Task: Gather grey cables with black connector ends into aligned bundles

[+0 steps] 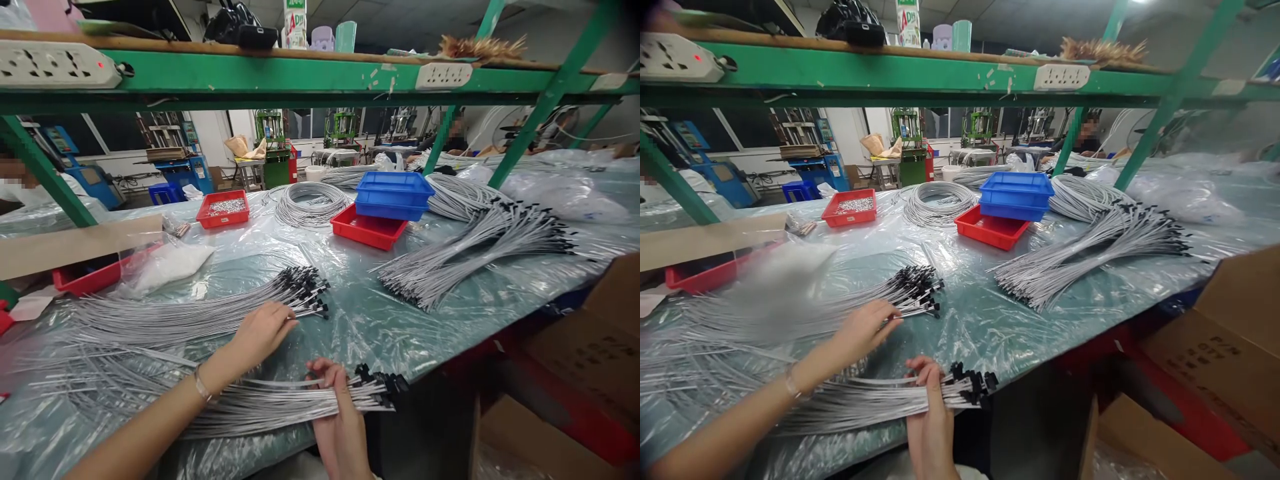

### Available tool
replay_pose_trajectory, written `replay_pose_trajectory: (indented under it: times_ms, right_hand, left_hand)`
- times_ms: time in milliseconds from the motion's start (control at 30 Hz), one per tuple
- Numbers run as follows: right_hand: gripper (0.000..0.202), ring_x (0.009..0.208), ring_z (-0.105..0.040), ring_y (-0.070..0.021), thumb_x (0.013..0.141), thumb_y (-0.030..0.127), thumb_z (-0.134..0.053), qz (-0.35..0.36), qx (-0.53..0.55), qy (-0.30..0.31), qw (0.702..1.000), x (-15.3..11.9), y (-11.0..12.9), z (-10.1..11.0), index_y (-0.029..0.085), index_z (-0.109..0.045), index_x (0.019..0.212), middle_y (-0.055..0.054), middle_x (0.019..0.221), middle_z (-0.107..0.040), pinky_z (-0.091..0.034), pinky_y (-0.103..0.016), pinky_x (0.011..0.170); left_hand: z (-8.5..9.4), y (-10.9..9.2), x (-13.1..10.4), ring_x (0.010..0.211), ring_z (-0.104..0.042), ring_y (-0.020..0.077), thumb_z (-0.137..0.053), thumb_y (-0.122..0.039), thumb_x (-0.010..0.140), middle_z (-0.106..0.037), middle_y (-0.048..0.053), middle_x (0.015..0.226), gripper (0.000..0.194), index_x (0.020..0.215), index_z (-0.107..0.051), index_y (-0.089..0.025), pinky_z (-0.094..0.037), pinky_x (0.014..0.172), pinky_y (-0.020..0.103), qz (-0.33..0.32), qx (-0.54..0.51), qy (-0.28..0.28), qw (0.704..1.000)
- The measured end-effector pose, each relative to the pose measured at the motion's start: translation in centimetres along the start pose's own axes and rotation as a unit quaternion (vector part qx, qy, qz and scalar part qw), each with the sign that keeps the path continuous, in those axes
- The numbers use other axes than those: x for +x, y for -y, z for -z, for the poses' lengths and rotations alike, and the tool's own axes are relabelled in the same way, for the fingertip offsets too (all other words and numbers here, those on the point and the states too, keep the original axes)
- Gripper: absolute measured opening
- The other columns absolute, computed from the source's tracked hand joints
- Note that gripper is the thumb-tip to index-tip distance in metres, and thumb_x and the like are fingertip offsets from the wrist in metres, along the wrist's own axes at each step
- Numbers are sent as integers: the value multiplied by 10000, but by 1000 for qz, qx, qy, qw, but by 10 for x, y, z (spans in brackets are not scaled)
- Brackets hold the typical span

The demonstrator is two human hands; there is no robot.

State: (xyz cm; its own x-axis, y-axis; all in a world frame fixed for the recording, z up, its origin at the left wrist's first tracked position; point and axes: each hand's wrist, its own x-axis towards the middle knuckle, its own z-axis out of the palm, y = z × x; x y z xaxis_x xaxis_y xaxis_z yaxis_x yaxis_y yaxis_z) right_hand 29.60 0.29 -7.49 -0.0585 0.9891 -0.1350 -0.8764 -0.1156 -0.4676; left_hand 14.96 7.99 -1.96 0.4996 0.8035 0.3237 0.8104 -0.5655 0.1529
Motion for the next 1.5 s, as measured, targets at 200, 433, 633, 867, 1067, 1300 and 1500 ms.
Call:
replay_pose_trajectory:
  times_ms: [200,433,633,867,1067,1300,1500]
  right_hand:
    - [362,411,-213,-73,847,396,-474,-22,63,66,996,-4,2,-7,165,-469,567,61,451,-231,-363,-269,645]
    - [338,410,-142,-61,832,376,-503,-35,60,54,996,0,2,-5,161,-497,570,70,444,-162,-315,-234,564]
    - [203,413,-176,-35,743,371,-631,-3,7,10,1000,-1,-1,-8,222,-593,876,83,480,-249,-321,-223,566]
    - [248,460,-330,-49,724,440,-622,34,-39,-10,999,-5,-5,-5,194,-593,706,30,655,-446,-366,-256,631]
    - [316,850,-487,-169,731,444,-605,53,-5,-7,999,-5,-7,-7,181,-482,607,-14,749,-483,-361,-268,779]
    - [219,430,-206,-46,755,336,-624,1,2,23,1000,-3,-2,-7,215,-539,916,73,514,-295,-302,-235,542]
    - [367,438,-280,-53,662,489,-663,-10,-7,-18,1000,1,-4,3,168,-603,830,47,491,-373,-278,-216,484]
  left_hand:
    - [-17,27,15,815,-490,195,-453,-261,859,-555,61,849,170,830,-562,-133,-378,716,300,39,3,46,998]
    - [11,24,16,606,-494,119,-538,-357,781,-601,17,663,253,745,-648,-132,-352,551,201,159,-295,106,936]
    - [22,-17,1,597,-478,89,-476,-287,844,-581,-7,681,199,766,-604,-156,-328,564,193,35,-206,26,978]
    - [27,-40,-10,711,-509,112,-396,-313,898,-572,-6,777,219,844,-560,-177,-359,660,219,-6,-185,144,972]
    - [-13,4,0,888,-432,203,-538,-307,818,-496,57,928,197,899,-497,-132,-356,765,319,25,-64,140,988]
    - [7,-14,0,610,-424,98,-382,-329,899,-499,-26,689,202,837,-475,-161,-308,579,217,74,-216,121,966]
    - [32,-40,-6,678,-458,103,-363,-394,901,-528,-20,691,301,776,-508,-162,-318,612,206,1,-230,216,949]
